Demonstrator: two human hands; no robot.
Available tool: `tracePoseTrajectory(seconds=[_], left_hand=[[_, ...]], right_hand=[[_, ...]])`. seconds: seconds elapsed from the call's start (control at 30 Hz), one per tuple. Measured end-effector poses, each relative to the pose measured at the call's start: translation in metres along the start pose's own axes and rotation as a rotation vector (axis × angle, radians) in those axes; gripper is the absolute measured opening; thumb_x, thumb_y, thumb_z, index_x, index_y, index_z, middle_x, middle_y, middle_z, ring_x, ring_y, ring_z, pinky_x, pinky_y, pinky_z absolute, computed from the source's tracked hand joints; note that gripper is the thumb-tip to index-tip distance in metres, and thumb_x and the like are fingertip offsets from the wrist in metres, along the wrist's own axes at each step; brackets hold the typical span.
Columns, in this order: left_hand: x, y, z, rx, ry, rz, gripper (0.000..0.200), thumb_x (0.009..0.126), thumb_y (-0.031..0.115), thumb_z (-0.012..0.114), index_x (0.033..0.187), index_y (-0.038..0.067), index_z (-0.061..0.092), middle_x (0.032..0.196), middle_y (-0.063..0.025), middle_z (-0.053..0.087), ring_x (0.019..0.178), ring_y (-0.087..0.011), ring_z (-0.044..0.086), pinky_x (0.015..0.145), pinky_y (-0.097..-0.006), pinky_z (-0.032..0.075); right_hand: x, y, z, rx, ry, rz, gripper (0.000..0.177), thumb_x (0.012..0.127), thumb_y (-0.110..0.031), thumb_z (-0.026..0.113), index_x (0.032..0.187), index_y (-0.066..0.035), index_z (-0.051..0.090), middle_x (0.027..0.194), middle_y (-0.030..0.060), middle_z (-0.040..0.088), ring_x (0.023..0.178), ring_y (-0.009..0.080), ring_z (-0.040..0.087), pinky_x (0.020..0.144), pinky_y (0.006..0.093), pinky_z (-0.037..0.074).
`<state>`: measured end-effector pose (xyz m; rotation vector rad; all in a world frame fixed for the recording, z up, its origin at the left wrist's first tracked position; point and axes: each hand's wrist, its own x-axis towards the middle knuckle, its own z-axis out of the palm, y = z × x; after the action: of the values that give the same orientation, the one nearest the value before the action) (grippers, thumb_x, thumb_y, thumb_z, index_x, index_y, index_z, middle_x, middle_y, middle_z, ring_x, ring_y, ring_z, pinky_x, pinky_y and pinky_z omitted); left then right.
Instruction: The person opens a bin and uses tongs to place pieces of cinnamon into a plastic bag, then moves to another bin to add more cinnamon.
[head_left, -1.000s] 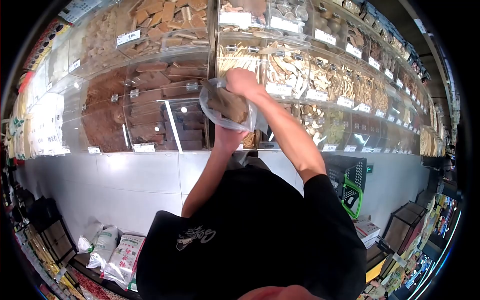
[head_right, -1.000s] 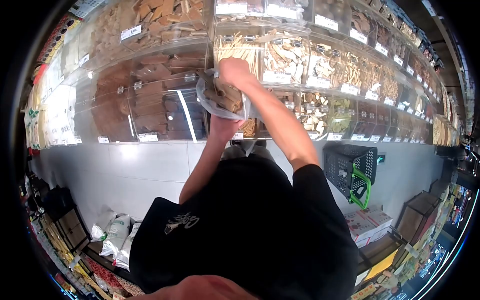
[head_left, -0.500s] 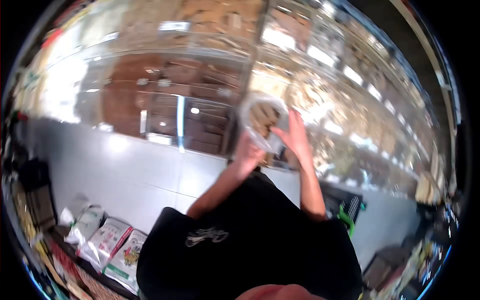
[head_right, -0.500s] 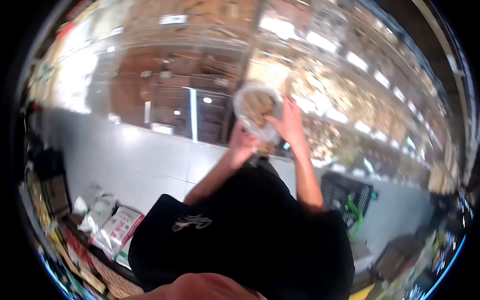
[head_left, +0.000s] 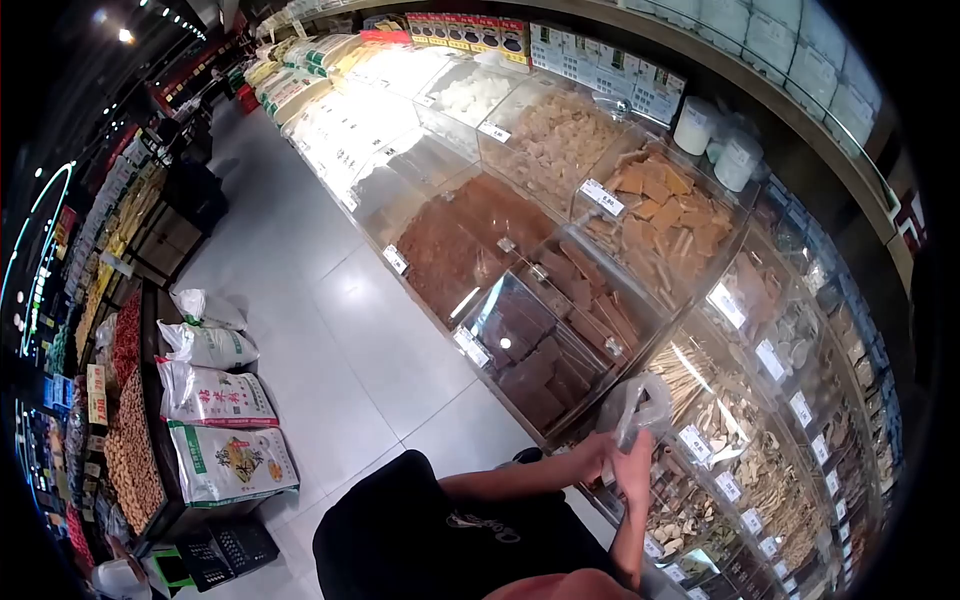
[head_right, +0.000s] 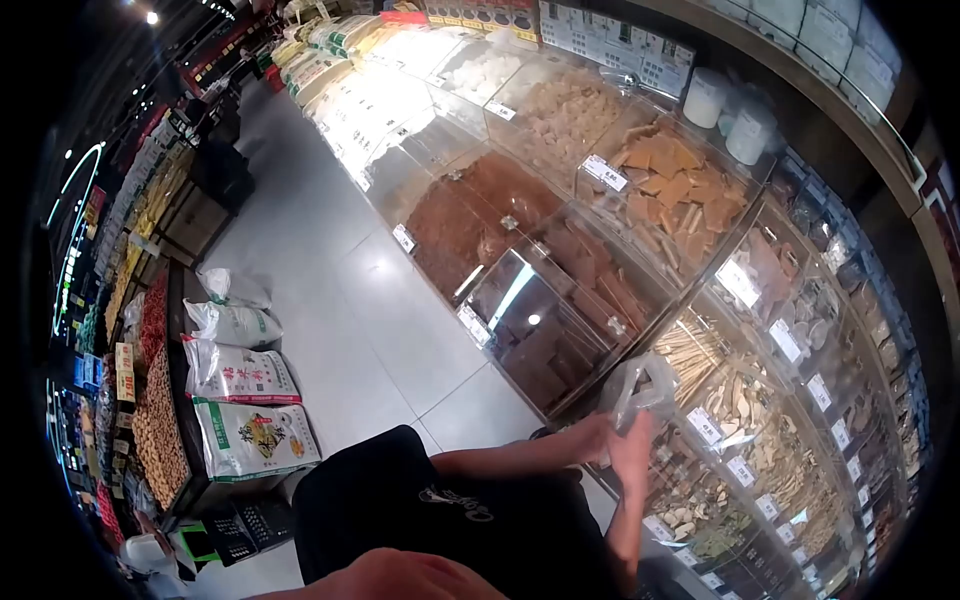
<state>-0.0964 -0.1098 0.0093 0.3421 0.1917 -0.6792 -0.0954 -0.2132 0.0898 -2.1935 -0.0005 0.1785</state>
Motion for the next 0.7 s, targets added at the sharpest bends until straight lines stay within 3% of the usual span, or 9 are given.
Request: tracePoseTrajectory(seconds=[0.07, 0.17, 0.2, 0.3, 0.43, 0.5, 0.53, 0.63, 0.7], left_hand=[[-0.002, 0.001, -0.005, 0.119, -0.128, 0.024, 0.041, 0.088, 0.034, 0.065, 0.120, 0.009, 0.057, 0.107, -0.0034, 0.063, 0.102, -0.0181, 0.061, 0.090, -0.0395, 0.049], [0.006, -0.003, -0.021, -0.015, 0.109, -0.146, 0.047, 0.086, 0.040, 0.068, 0.120, 0.010, 0.056, 0.113, -0.0064, 0.060, 0.108, -0.0227, 0.057, 0.093, -0.0487, 0.046], [0.006, 0.004, -0.016, -0.139, 0.226, -0.256, 0.051, 0.084, 0.043, 0.070, 0.121, 0.010, 0.055, 0.117, -0.0080, 0.058, 0.112, -0.0256, 0.055, 0.095, -0.0525, 0.045], [0.004, 0.009, -0.007, -0.164, 0.263, -0.278, 0.072, 0.080, 0.044, 0.073, 0.133, 0.006, 0.042, 0.138, -0.0146, 0.041, 0.129, -0.0350, 0.040, 0.102, -0.0521, 0.040], [0.009, 0.005, -0.012, -0.003, 0.319, -0.314, 0.089, 0.079, 0.037, 0.075, 0.145, 0.003, 0.024, 0.148, -0.0162, 0.026, 0.135, -0.0348, 0.031, 0.104, -0.0528, 0.037], [0.000, 0.003, -0.007, 0.205, 0.426, -0.131, 0.100, 0.076, 0.034, 0.078, 0.148, 0.001, 0.017, 0.150, -0.0175, 0.024, 0.136, -0.0348, 0.030, 0.105, -0.0505, 0.035], [0.000, 0.004, -0.006, 0.510, 0.362, 0.088, 0.105, 0.074, 0.033, 0.080, 0.149, 0.001, 0.013, 0.151, -0.0198, 0.021, 0.138, -0.0367, 0.027, 0.108, -0.0489, 0.031], [-0.019, 0.014, 0.018, 1.605, 0.264, 0.802, 0.115, 0.069, 0.032, 0.083, 0.150, 0.001, 0.007, 0.152, -0.0250, 0.017, 0.141, -0.0409, 0.020, 0.112, -0.0453, 0.025], [-0.019, 0.015, 0.037, 1.618, 0.171, 0.821, 0.108, 0.071, 0.032, 0.077, 0.149, -0.001, 0.009, 0.151, -0.0275, 0.018, 0.142, -0.0429, 0.016, 0.114, -0.0496, 0.018]], right_hand=[[0.008, -0.004, -0.001, -0.068, 0.009, 0.002, 0.043, 0.073, -0.016, 0.071, 0.109, 0.003, 0.055, 0.103, 0.0273, 0.060, 0.099, 0.0409, 0.058, 0.085, 0.0435, 0.046], [0.010, -0.017, -0.020, -0.403, -0.029, 0.135, 0.025, 0.077, -0.008, 0.063, 0.099, 0.003, 0.060, 0.096, 0.0255, 0.062, 0.094, 0.0432, 0.059, 0.084, 0.0471, 0.046], [0.000, -0.035, -0.033, -0.411, 0.158, -0.015, 0.021, 0.075, -0.005, 0.061, 0.094, 0.004, 0.062, 0.091, 0.0249, 0.062, 0.087, 0.0441, 0.059, 0.079, 0.0488, 0.047], [-0.005, -0.041, -0.062, -0.306, 0.330, -0.027, 0.020, 0.071, -0.002, 0.063, 0.089, 0.004, 0.061, 0.089, 0.0234, 0.062, 0.084, 0.0439, 0.059, 0.074, 0.0473, 0.046], [0.015, -0.017, -0.055, -0.285, 0.368, -0.094, 0.016, 0.069, 0.002, 0.060, 0.085, 0.006, 0.059, 0.082, 0.0209, 0.058, 0.077, 0.0407, 0.057, 0.070, 0.0429, 0.045], [0.005, -0.025, -0.069, -0.235, 0.487, -0.122, 0.015, 0.070, 0.002, 0.058, 0.084, 0.007, 0.057, 0.075, 0.0189, 0.056, 0.069, 0.0358, 0.055, 0.066, 0.0383, 0.044], [0.006, -0.022, -0.070, -0.122, 0.493, -0.095, 0.012, 0.069, 0.003, 0.056, 0.080, 0.008, 0.056, 0.073, 0.0159, 0.052, 0.066, 0.0277, 0.052, 0.063, 0.0340, 0.042], [-0.001, -0.036, -0.076, -0.014, 0.386, 0.003, 0.010, 0.068, 0.004, 0.054, 0.077, 0.008, 0.052, 0.071, 0.0127, 0.047, 0.066, 0.0221, 0.048, 0.061, 0.0308, 0.040], [-0.009, -0.053, -0.069, 0.031, 0.322, -0.084, 0.009, 0.068, 0.004, 0.054, 0.075, 0.008, 0.050, 0.071, 0.0112, 0.045, 0.065, 0.0210, 0.047, 0.061, 0.0296, 0.039]])
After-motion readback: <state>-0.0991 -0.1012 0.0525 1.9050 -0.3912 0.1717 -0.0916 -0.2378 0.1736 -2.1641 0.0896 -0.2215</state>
